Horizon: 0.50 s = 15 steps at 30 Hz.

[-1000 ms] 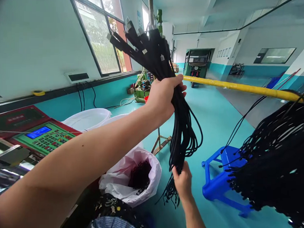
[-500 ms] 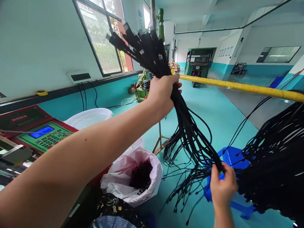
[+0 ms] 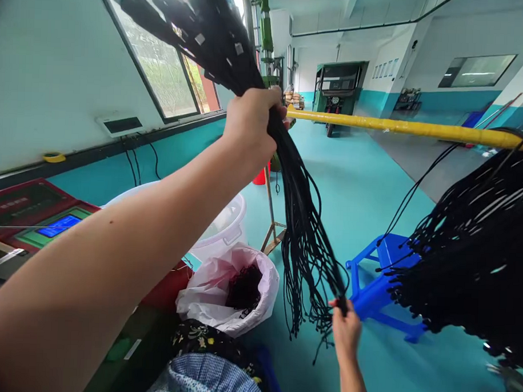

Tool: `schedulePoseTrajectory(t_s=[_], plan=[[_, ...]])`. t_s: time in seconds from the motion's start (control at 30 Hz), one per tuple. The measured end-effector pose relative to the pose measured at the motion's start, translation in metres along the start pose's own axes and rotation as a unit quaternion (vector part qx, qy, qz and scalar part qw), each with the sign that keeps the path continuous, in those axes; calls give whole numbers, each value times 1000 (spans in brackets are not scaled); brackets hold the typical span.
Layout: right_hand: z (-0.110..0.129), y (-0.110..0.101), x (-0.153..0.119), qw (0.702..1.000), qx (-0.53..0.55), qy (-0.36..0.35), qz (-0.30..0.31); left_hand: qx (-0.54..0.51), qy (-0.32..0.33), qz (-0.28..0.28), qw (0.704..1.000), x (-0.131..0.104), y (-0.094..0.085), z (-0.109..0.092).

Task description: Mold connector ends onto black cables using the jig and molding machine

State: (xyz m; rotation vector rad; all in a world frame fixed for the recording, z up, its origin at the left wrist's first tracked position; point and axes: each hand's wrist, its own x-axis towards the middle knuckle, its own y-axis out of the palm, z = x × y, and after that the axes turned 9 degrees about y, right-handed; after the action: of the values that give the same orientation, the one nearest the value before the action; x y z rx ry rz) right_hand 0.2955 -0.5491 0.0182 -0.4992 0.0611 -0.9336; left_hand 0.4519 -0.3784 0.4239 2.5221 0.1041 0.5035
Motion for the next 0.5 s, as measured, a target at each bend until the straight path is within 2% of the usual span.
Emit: schedulePoseTrajectory(t_s=[0.1,0.17,0.23,0.3,0.4,0.5], plan=[[-11,-24,0,995,28,26,-89,-10,-37,-5,999,1,-2,-7],[-17,-35,2,998,22,18,-50,-19,-53,3,998,-6,0,-9],[-24,-40,2,999,4,4,31,-18,-45,29,998,-17,4,-9],[-31,-42,1,999,-10,6,49,-6,-36,55,998,-27,6,-8],[-39,-42,-7,999,-26,16,42,6,-31,69,997,-35,8,-8],[-46,-39,-17,994,-30,8,101,14,-10,81,997,-35,7,-10]])
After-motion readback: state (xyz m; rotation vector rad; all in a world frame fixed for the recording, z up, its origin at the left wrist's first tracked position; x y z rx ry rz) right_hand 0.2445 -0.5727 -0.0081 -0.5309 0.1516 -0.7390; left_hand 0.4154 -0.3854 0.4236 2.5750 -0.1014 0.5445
